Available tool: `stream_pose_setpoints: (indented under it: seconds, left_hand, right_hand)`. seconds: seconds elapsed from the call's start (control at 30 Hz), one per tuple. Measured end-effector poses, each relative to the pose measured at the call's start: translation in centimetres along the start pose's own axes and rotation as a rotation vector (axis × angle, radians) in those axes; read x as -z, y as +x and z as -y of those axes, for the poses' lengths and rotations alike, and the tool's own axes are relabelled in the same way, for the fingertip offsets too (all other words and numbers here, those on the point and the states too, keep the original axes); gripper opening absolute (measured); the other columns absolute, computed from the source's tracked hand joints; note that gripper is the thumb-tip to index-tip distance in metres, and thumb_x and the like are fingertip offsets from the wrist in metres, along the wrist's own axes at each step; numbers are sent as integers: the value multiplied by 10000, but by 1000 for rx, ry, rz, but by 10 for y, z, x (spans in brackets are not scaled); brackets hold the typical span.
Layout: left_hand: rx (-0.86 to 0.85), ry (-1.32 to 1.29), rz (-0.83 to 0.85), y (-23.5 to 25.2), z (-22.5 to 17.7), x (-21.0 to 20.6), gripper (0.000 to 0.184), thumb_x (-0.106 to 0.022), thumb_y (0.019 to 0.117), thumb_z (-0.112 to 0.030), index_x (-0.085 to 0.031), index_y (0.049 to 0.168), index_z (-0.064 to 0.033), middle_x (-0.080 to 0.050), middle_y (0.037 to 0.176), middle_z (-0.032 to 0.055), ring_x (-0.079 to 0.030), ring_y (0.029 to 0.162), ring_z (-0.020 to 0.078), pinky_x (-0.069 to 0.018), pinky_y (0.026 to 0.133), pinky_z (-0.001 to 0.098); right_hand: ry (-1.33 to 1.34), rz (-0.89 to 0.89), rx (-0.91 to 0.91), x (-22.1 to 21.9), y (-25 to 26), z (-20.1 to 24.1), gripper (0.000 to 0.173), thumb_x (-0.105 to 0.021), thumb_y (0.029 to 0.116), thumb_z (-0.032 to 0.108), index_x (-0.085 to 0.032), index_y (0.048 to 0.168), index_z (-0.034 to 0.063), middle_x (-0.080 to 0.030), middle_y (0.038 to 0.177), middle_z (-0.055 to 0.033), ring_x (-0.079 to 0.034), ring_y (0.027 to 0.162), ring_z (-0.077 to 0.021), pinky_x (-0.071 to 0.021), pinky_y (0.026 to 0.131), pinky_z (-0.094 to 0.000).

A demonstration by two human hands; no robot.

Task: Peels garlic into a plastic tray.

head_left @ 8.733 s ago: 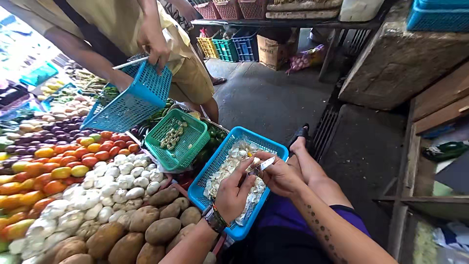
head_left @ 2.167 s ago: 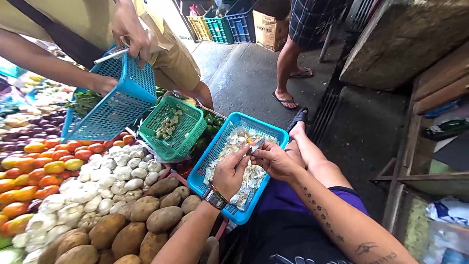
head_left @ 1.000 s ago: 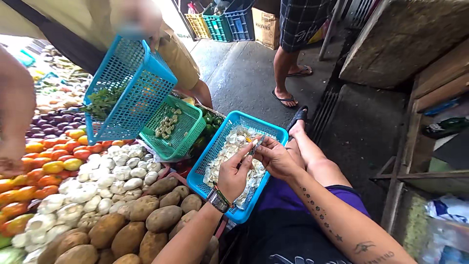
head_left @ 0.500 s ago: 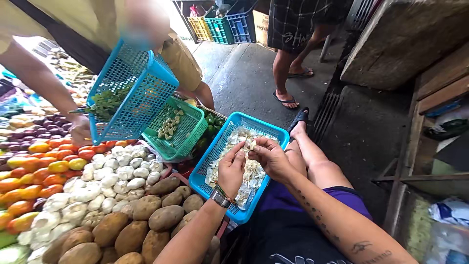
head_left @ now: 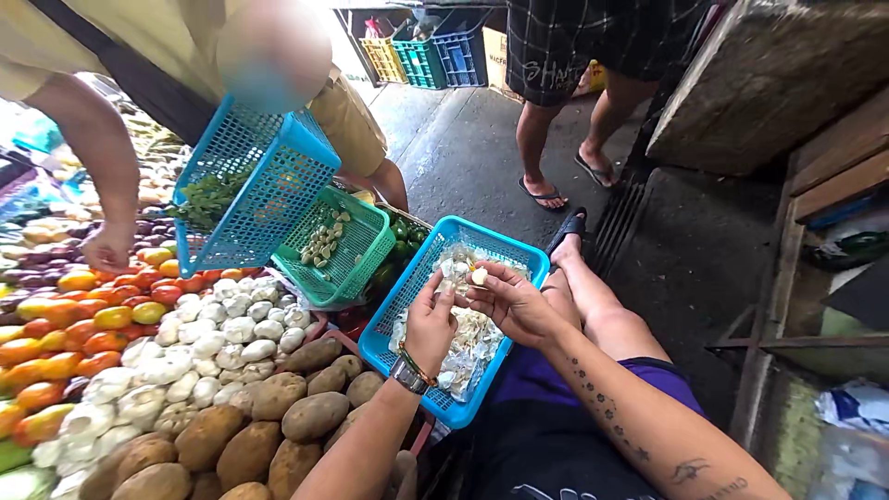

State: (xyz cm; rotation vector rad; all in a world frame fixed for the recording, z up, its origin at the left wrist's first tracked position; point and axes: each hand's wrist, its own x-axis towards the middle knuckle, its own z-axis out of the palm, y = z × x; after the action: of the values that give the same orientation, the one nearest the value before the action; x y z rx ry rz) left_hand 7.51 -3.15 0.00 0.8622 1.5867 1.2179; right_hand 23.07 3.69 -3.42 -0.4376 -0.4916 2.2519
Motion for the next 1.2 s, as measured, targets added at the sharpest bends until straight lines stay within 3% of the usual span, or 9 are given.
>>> stream_pose_setpoints:
  seconds: [0.13,0.37,0.5,0.6,0.73,0.8,0.87,1.13,1.2]
  left_hand:
    - [-402,426,110,-6,5,5,575,-520,1055,-250,-368,1573,-51,-700,973,46,-600,673,72,-539,631,249]
    - [-643,658,65,-2,14,3,391,-508,1071,-239,-607,1436,-137,-716,1166,82,-683,930,116,-580,846,317]
    - [-720,782,-13,-2,14,2,336,-510,1073,-231,-684,1354,-171,-708,1043,97,-690,830,160,-597,721,352]
    - [-581,709,-58,3,12,8,344,-497,1071,-226,-679,1356,-158,-712,1038,75,-676,858,137,-580,787,337]
    - [-460,513,14,5,8,13,438,-449,1079,-235,-531,1480,-81,-683,936,17,-581,691,49,-508,638,227]
    - [-546,580,85,0,9,12,490,-473,1071,-247,-481,1514,-39,-709,991,61,-638,759,86,-564,716,275]
    - [-645,670,102,-2,12,10,431,-491,1072,-247,-571,1454,-65,-725,1106,91,-682,865,116,-591,800,318]
    - [-759,787,9,0,22,6,328,-516,1065,-221,-698,1325,-137,-704,1002,100,-682,795,157,-590,691,337]
    - [-719,760,-21,1,24,5,322,-511,1066,-207,-702,1315,-136,-705,1014,93,-683,829,154,-588,729,339]
  right_hand:
    - [-28,-26,13,6,2,-2,176,-496,1068,78,-619,1192,66,-701,1118,-151,-712,917,-219,-596,851,-365]
    - [18,-57,-17,3,1,-6,152,-499,1068,82,-609,1162,35,-710,1005,-139,-711,865,-195,-594,846,-353]
    - [30,-62,-23,5,2,-6,114,-496,1063,61,-601,1074,20,-709,955,-133,-706,833,-181,-595,844,-340]
    - [2,-66,-42,5,0,-2,122,-501,1046,19,-592,1125,-3,-706,1015,-150,-700,818,-177,-597,829,-331]
    - [6,-67,-39,4,-2,2,135,-520,1042,11,-598,1150,-13,-723,1059,-170,-725,852,-200,-608,826,-338]
    - [3,-68,-22,5,-1,0,116,-510,1049,23,-599,1118,-4,-723,1019,-159,-728,853,-203,-611,828,-344]
    - [4,-66,-11,7,0,-2,133,-505,1055,36,-606,1129,-11,-723,1006,-159,-727,854,-209,-610,838,-356]
    - [3,-82,-49,9,1,-2,115,-514,1040,5,-606,1109,-5,-709,898,-115,-706,784,-168,-608,809,-330]
    - [-38,-64,-60,11,2,-3,77,-527,1030,1,-602,1046,2,-700,896,-107,-693,777,-157,-602,806,-324]
